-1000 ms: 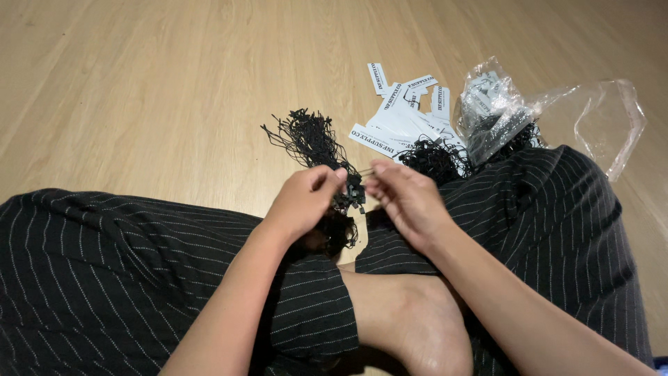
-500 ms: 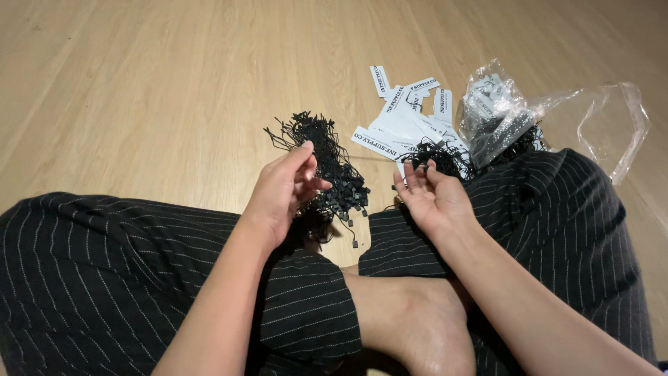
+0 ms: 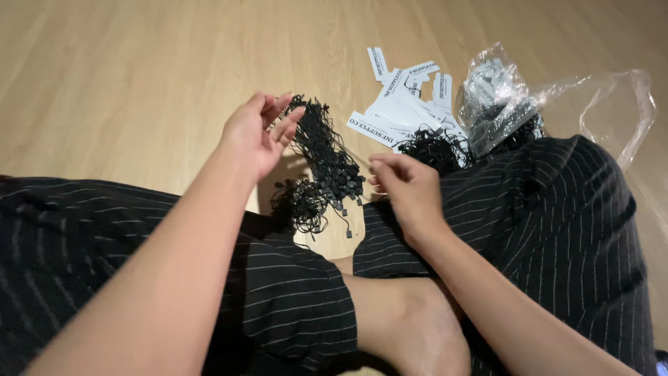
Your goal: The person sits on the floor and untangles a bundle of black wires with small connectors. They separate the wires by hand, pulling them apart and organizing them into a less tangled state.
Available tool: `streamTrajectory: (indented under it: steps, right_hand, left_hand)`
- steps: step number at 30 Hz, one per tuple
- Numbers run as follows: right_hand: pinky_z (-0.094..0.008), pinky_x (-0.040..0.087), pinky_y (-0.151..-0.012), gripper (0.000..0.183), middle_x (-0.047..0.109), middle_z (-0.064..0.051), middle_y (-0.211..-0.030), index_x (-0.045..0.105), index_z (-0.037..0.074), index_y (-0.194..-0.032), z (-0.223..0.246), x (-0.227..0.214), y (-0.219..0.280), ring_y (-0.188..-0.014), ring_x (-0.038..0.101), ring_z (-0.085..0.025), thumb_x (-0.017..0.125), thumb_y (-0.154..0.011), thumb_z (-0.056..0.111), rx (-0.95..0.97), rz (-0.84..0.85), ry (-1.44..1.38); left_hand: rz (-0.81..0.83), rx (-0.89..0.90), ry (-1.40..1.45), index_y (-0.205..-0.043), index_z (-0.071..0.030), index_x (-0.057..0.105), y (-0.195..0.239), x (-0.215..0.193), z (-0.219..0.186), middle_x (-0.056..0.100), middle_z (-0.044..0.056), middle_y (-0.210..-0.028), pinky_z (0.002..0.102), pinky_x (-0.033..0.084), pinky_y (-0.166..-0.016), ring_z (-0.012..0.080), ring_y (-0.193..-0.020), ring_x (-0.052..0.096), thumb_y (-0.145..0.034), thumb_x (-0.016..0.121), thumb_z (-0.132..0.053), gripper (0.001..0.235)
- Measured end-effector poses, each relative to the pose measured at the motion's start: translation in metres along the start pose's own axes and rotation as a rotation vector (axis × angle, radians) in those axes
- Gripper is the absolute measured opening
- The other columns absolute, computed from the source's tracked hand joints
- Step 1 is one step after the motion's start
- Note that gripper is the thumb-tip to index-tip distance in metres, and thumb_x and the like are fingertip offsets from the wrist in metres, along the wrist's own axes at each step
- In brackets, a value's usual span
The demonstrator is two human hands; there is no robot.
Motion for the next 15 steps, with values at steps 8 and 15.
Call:
streamTrajectory:
  steps: [8, 15]
  right_hand:
    - [-0.021, 0.059, -0.071, 0.012, 0.081, 0.005, -0.082, 0.083, 0.022, -0.098, 0.003, 0.03, -0.005, -0.073, 0.073, -0.006, 0.079, -0.087, 0.018, -0.242, 0.108, 0.371]
    - [-0.025, 0.057, -0.075, 0.009, 0.082, 0.003, -0.092, 0.083, 0.015, -0.096, 0.002, 0.047, -0.008, -0.077, 0.07, -0.008, 0.075, -0.091, 0.015, -0.206, 0.191, 0.438]
  left_hand:
    - [-0.093, -0.044, -0.235, -0.09, -0.017, 0.059, -0.05, 0.016, 0.004, 0.077, 0.0, -0.099, 0.026, 0.064, -0.073, 0.0199, -0.097, 0.079, -0.105, 0.05, -0.023, 0.019]
    - [-0.162, -0.026, -0.324, -0.102, -0.005, 0.067, -0.094, 0.02, 0.016, 0.078, 0.014, -0.087, 0.029, 0.069, -0.069, 0.0238, -0.084, 0.081, -0.103, 0.051, -0.007, 0.017]
Point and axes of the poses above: each hand's wrist, its own y-axis away from the middle knuckle, its own x-axis out of the palm, z = x × y, the point moved 8 cm from there along -y, towards the middle knuckle
